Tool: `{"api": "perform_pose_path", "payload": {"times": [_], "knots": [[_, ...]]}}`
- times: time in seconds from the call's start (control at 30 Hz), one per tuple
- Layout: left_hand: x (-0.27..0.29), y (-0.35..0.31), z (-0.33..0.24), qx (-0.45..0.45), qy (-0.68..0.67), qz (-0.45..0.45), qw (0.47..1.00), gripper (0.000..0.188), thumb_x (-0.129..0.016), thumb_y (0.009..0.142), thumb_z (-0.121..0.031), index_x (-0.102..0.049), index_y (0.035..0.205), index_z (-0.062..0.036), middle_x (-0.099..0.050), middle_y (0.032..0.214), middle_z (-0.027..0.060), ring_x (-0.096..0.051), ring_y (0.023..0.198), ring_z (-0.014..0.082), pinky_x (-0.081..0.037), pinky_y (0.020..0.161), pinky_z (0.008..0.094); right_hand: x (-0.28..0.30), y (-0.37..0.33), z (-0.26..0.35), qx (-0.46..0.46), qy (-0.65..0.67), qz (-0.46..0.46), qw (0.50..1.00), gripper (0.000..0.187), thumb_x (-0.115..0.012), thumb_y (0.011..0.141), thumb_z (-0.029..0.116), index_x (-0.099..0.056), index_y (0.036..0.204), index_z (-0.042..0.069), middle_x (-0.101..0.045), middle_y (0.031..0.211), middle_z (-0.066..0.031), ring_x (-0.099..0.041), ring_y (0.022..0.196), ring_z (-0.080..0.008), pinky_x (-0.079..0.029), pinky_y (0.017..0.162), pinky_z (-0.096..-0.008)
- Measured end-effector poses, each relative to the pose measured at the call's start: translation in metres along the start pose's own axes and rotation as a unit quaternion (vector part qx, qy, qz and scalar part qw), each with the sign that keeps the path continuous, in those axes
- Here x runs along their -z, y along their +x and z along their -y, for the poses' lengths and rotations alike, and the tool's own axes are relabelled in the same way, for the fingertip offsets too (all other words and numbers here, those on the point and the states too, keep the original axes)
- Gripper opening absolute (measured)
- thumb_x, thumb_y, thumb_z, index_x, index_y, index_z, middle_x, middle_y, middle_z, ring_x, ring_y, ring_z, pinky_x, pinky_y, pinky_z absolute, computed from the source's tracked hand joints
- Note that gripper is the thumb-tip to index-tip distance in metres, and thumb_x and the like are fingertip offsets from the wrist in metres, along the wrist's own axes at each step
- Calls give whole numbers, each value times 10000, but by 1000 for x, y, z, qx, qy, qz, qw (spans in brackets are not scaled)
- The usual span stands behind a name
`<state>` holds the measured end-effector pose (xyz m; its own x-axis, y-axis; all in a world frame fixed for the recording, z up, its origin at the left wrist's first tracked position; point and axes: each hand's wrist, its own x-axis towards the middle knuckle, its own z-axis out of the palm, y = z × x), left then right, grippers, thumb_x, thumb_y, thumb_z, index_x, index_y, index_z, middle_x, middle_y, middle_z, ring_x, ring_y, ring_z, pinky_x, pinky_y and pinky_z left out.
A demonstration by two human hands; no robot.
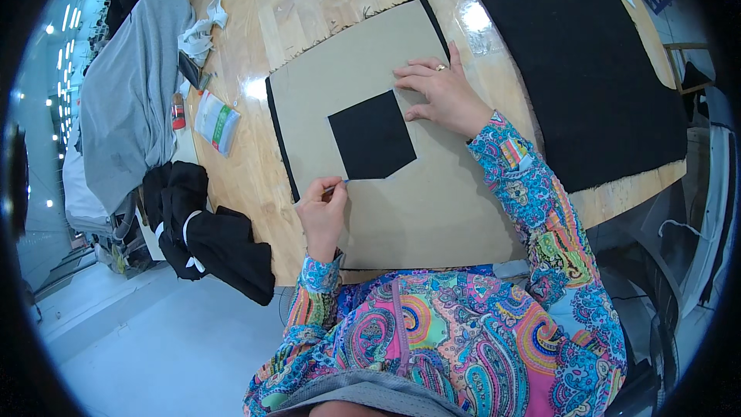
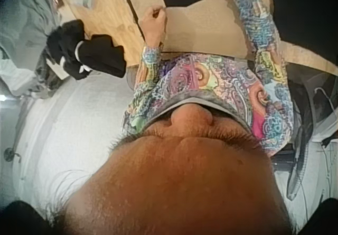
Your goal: The person uses a cardboard template with a cutout to mark a black fabric piece on a wooden table. They repeatedly place the template on the fabric, trace the cutout shape with a white marking tool, and then move the template to a new position to repeat the process.
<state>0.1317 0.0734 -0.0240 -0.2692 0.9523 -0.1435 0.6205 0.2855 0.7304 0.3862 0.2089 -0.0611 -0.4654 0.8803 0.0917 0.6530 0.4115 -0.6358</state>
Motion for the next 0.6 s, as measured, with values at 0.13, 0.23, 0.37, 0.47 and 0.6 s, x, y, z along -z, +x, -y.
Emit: {"api": "perform_pose_path", "payload": {"times": [0.13, 0.23, 0.37, 0.47, 0.6], "knots": [[2, 0, 0, -8, 0, -9, 1000, 117, -651, 819, -51, -678, 907, 21, -688, 813, 111, -669, 737, 166, -528, 679, 269, -1, 0, 0, 2, 1, 0, 1000, 503, -802, 671, 289, -653, 1133, 157, -583, 1282, 40, -437, 1279, -180, 20, 1130, -614], [0, 0, -2, -22, -32, -16, 999, 80, -663, 841, -41, -681, 892, 18, -670, 763, 38, -614, 696, 61, -490, 619, 208, 0, 0, 0, 4, 3, -2, 1000, 500, -800, 671, 288, -654, 1130, 155, -582, 1284, 40, -438, 1278, -181, 15, 1129, -617], [-11, -6, -21, -4, -140, 31, 990, 82, -662, 842, -28, -672, 914, 11, -672, 849, 87, -651, 758, 125, -525, 674, 245, 0, -1, -3, 12, -15, -7, 1000, 503, -795, 673, 292, -653, 1135, 153, -578, 1289, 35, -437, 1279, -182, 7, 1127, -622], [-38, -12, -31, -57, -175, 56, 981, 72, -675, 834, -6, -671, 905, 6, -670, 865, 73, -630, 735, 103, -515, 652, 226, -1, 0, -2, 10, -16, 1, 1000, 499, -792, 677, 290, -654, 1137, 153, -574, 1296, 31, -433, 1285, -184, 2, 1127, -624], [-64, -7, -40, -124, -158, 66, 977, 69, -679, 833, -1, -672, 901, 12, -668, 867, 64, -614, 711, 77, -507, 611, 212, -2, 1, -3, 10, -10, 0, 1000, 487, -789, 684, 286, -659, 1134, 151, -570, 1301, 31, -426, 1294, -187, 0, 1127, -626]]}}
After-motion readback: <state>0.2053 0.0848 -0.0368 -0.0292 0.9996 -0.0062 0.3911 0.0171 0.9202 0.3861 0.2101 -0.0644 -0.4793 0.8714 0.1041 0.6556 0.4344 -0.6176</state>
